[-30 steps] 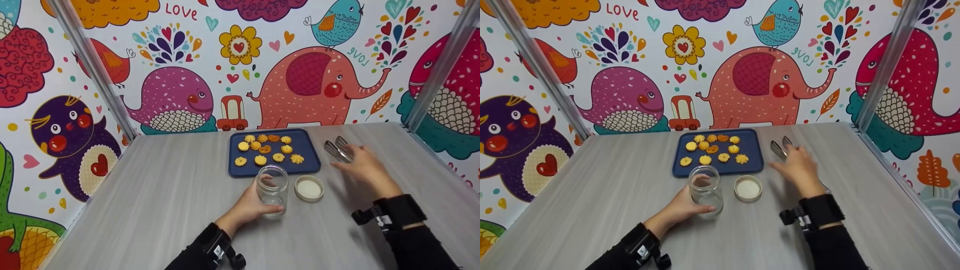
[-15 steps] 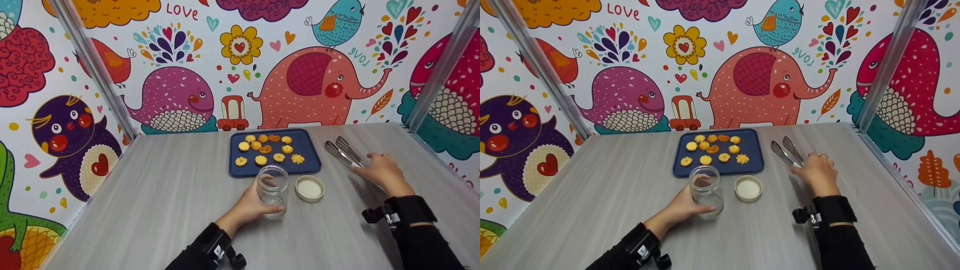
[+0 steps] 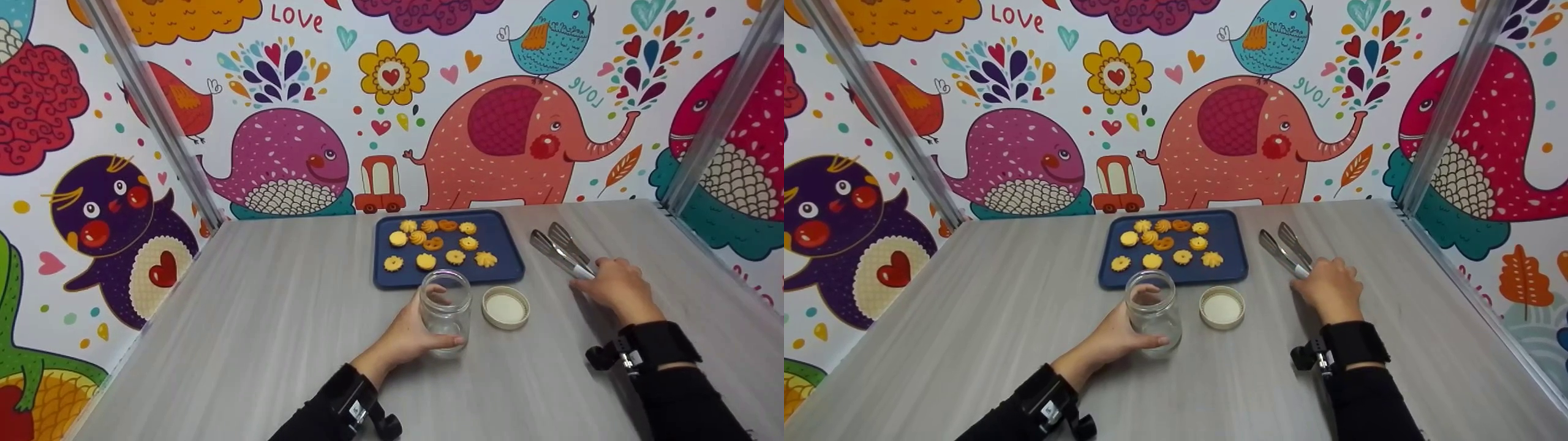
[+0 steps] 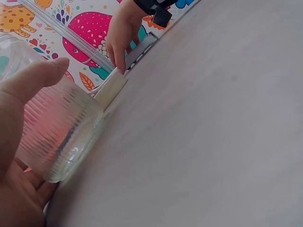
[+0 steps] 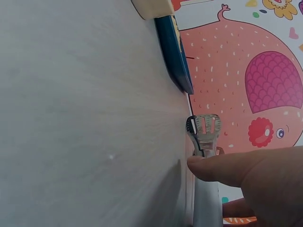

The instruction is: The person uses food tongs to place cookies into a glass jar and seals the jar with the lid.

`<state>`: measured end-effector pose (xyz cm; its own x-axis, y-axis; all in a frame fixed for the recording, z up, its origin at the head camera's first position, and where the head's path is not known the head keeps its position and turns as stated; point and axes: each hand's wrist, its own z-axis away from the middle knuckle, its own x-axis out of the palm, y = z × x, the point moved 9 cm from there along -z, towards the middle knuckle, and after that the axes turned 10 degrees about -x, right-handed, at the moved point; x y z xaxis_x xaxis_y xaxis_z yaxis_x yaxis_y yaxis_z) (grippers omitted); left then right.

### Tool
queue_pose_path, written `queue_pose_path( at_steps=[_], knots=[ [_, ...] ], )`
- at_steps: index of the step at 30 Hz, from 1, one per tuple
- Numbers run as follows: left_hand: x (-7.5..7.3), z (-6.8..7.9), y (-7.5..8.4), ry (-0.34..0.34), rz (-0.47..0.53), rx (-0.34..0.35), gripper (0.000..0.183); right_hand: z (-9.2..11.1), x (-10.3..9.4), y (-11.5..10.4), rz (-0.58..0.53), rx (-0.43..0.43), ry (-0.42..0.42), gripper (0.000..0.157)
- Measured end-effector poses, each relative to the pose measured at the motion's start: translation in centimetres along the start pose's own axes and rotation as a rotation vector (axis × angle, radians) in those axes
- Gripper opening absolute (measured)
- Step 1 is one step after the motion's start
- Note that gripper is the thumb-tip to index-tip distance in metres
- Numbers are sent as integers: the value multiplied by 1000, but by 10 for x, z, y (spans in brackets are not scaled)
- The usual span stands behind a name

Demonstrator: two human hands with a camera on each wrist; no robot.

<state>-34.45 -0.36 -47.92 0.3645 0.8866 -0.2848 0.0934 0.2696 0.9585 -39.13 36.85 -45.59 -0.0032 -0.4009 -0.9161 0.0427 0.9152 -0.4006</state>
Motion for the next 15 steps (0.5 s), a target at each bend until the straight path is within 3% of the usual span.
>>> queue_pose_path(
  at_steps=[8, 15],
  knots=[
    [1, 0, -1, -2, 0, -8, 83, 0, -1, 1, 29, -22, 63, 62],
    [0, 0, 2, 9, 4, 6, 83, -1, 0, 3, 24, -19, 79, 62]
  ],
)
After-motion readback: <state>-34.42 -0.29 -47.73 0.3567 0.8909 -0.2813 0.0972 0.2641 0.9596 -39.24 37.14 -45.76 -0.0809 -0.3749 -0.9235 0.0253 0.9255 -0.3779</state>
